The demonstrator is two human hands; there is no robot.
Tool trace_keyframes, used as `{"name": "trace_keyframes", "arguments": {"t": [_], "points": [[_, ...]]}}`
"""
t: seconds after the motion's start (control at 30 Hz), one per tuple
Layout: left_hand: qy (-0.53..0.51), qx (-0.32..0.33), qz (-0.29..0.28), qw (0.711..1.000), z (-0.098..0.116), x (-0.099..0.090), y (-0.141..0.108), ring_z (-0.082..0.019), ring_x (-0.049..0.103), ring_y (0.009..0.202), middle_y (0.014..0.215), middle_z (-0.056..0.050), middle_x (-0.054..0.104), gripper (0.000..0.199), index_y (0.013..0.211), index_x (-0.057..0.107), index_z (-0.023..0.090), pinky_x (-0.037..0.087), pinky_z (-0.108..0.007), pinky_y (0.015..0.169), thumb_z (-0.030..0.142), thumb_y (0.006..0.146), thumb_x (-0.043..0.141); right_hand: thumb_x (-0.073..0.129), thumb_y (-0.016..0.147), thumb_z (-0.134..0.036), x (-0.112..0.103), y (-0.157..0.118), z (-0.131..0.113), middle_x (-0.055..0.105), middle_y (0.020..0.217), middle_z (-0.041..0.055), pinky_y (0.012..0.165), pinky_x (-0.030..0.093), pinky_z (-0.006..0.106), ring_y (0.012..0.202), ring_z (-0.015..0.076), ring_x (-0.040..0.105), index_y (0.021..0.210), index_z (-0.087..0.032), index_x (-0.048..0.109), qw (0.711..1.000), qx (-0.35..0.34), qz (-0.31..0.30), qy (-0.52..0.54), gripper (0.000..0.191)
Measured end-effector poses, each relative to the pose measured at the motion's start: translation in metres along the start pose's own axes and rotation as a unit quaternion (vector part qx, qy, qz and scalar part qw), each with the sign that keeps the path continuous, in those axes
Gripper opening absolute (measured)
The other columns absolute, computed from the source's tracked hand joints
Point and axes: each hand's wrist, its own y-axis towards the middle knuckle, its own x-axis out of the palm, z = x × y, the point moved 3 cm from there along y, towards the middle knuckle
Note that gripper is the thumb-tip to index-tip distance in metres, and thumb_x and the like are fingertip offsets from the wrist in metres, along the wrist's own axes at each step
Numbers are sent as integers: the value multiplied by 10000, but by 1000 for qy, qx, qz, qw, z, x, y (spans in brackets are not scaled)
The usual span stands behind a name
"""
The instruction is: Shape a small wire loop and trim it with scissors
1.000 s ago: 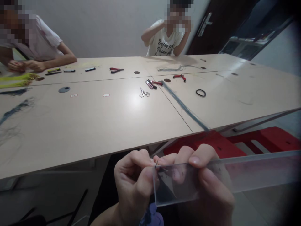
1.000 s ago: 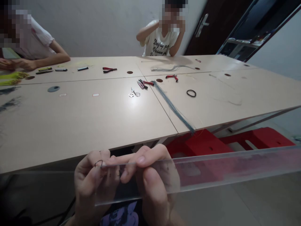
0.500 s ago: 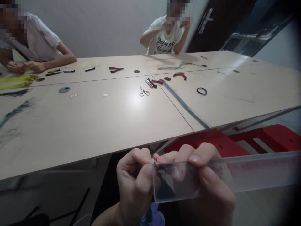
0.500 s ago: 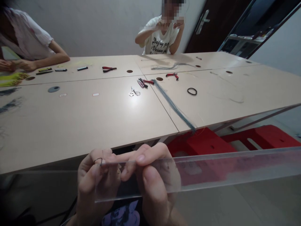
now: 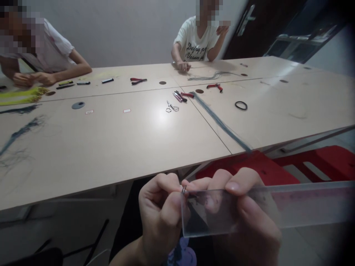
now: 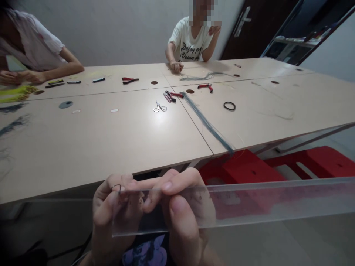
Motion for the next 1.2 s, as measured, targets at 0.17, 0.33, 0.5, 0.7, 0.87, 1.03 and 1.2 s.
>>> {"name": "trace_keyframes", "arguments": {"t": [0.17, 0.33, 0.5, 0.7, 0.87, 1.03, 1.2], "points": [[2, -2, 0, 1000, 1, 1, 0, -66, 304, 446, 473, 76, 305, 383, 491, 513, 175, 369, -181, 449, 328, 742, 759, 570, 893, -264, -1, 1, 0, 665, 696, -50, 729, 600, 239, 827, 118, 709, 916, -284, 645, 1000, -4, 6, -6, 81], [11, -11, 9, 1000, 0, -2, -2, -69, 295, 433, 467, 79, 309, 401, 492, 489, 177, 331, -192, 430, 348, 734, 759, 542, 906, -254, 0, 1, -1, 651, 705, -40, 791, 586, 242, 840, 116, 705, 938, -283, 646, 1000, -13, -8, -10, 113], [13, -7, 1, 1000, 1, -1, -2, -63, 290, 433, 467, 78, 303, 406, 491, 471, 171, 338, -175, 442, 331, 739, 749, 552, 905, -257, 0, 0, 0, 643, 700, -38, 748, 590, 245, 818, 123, 702, 934, -279, 648, 1000, -10, 0, -13, 102], [10, 3, -14, 1000, 1, 2, -1, -62, 254, 450, 491, 79, 259, 438, 490, 421, 162, 323, -166, 441, 307, 757, 736, 542, 920, -281, -2, -3, -1, 645, 736, -35, 820, 575, 293, 840, 133, 684, 947, -290, 630, 1000, 5, -3, -17, 92], [5, 2, -15, 1000, 0, -1, -2, -79, 252, 451, 501, 75, 273, 389, 503, 461, 182, 299, -193, 416, 294, 765, 726, 576, 886, -274, -2, 0, -1, 651, 681, -34, 767, 599, 296, 786, 144, 704, 908, -283, 653, 999, -8, 9, -38, 80], [9, 1, -18, 1000, 2, -1, -2, -72, 240, 452, 502, 78, 268, 406, 498, 465, 176, 280, -182, 421, 313, 765, 737, 591, 881, -283, -1, 1, -1, 656, 680, -36, 775, 603, 288, 778, 139, 710, 901, -278, 658, 999, -11, 10, -36, 70], [14, 1, -23, 1000, 2, 0, -2, -75, 275, 443, 491, 78, 277, 380, 507, 489, 187, 320, -185, 442, 329, 768, 727, 571, 884, -347, -3, -2, -2, 627, 656, -49, 774, 596, 279, 762, 124, 698, 887, -324, 632, 997, 9, 15, -76, 66]]}}
